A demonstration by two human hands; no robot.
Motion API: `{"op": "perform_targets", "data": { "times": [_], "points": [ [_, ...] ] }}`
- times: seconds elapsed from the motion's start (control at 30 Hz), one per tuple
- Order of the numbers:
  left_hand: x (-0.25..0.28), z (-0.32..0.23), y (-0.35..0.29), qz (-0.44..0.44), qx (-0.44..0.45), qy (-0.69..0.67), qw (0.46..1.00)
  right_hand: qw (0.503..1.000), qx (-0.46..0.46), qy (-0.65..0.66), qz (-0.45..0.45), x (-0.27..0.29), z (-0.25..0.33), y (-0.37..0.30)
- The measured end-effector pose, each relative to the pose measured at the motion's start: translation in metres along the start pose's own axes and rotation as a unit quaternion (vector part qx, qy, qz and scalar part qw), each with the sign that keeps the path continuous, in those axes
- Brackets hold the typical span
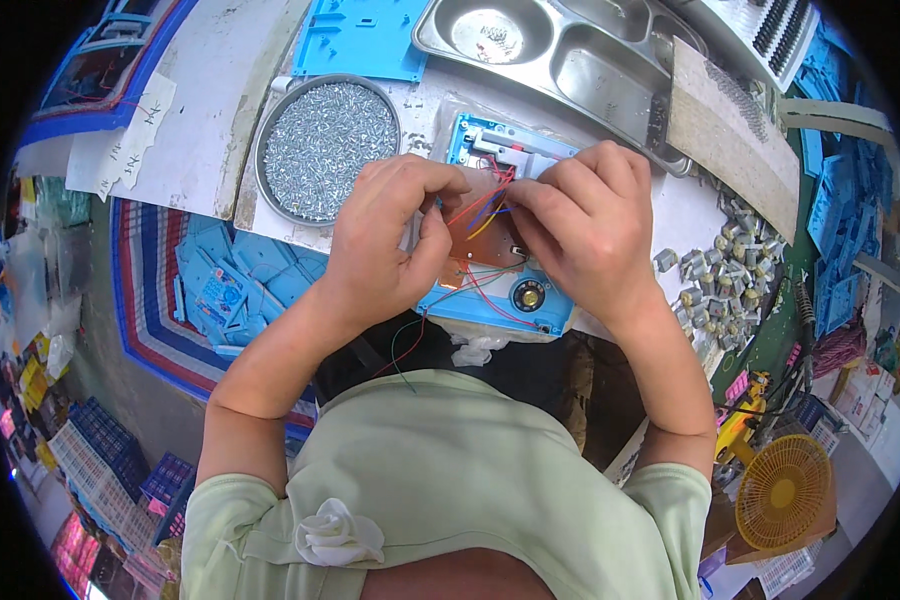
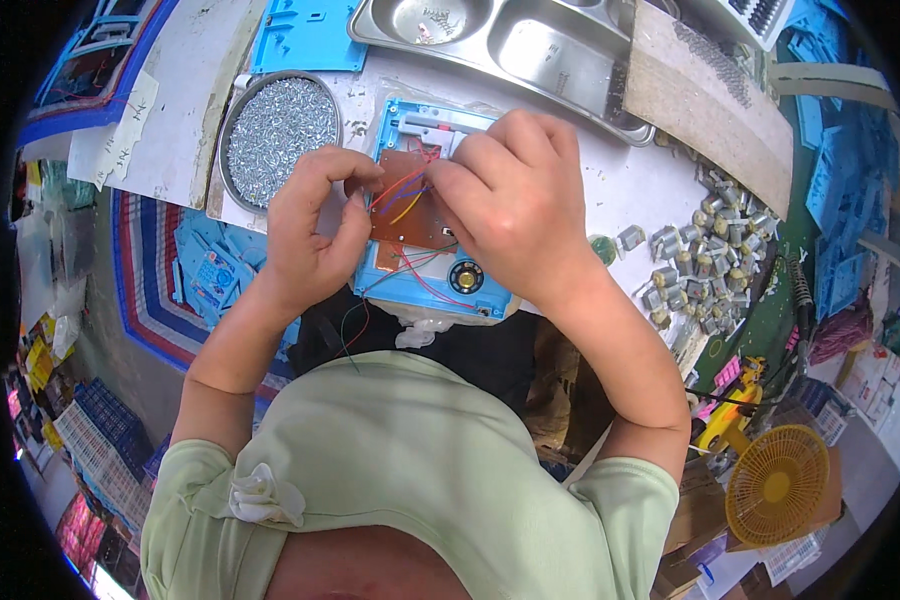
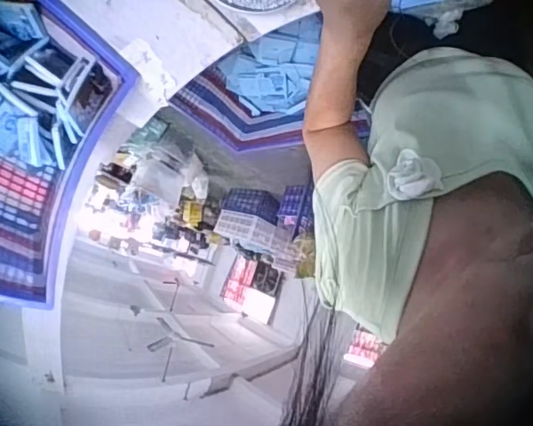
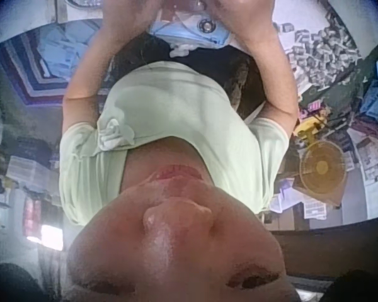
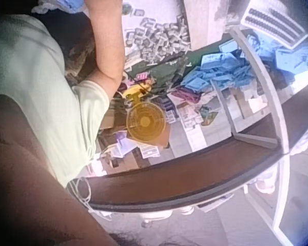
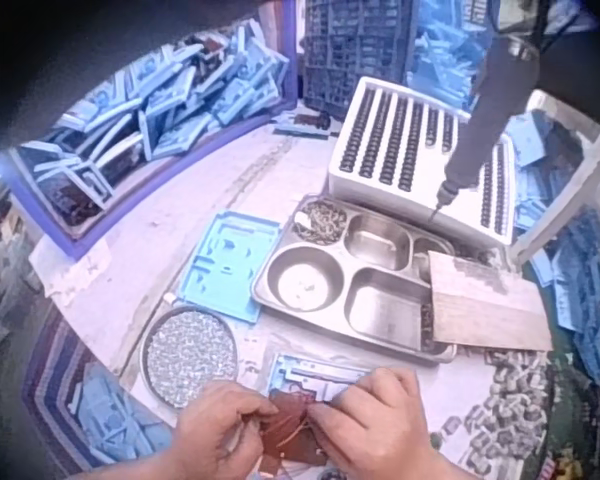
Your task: Assembling and soldering components into a small blue plastic electronic device.
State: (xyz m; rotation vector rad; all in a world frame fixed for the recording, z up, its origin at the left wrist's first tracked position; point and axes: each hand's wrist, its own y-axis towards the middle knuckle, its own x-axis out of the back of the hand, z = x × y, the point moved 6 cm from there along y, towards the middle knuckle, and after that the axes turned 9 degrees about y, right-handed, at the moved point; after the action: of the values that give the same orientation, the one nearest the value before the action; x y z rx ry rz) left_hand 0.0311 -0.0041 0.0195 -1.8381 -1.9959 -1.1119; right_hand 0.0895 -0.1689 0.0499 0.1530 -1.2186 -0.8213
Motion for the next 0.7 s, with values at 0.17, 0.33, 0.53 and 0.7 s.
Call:
{"op": "perform_targets", "data": {
  "times": [0.17,0.33,0.53,0.7],
  "points": [
    [0.002,0.005,-0.004,-0.032,0.023,-0.01,0.999,1.0,0.007,-0.011,0.025,-0.006,0.002,0.001],
    [0.0,0.004,-0.008,-0.027,0.034,-0.006,0.999,1.0,0.007,0.0,0.015,-0.008,0.005,0.005],
    [-0.001,0.004,-0.014,-0.045,0.059,-0.029,0.997,0.999,0.011,0.002,0.042,-0.006,0.005,0.005],
    [0.006,-0.017,-0.005,-0.008,-0.084,0.053,0.995,0.998,-0.04,-0.018,0.037,0.014,-0.005,-0.021]
  ]
}}
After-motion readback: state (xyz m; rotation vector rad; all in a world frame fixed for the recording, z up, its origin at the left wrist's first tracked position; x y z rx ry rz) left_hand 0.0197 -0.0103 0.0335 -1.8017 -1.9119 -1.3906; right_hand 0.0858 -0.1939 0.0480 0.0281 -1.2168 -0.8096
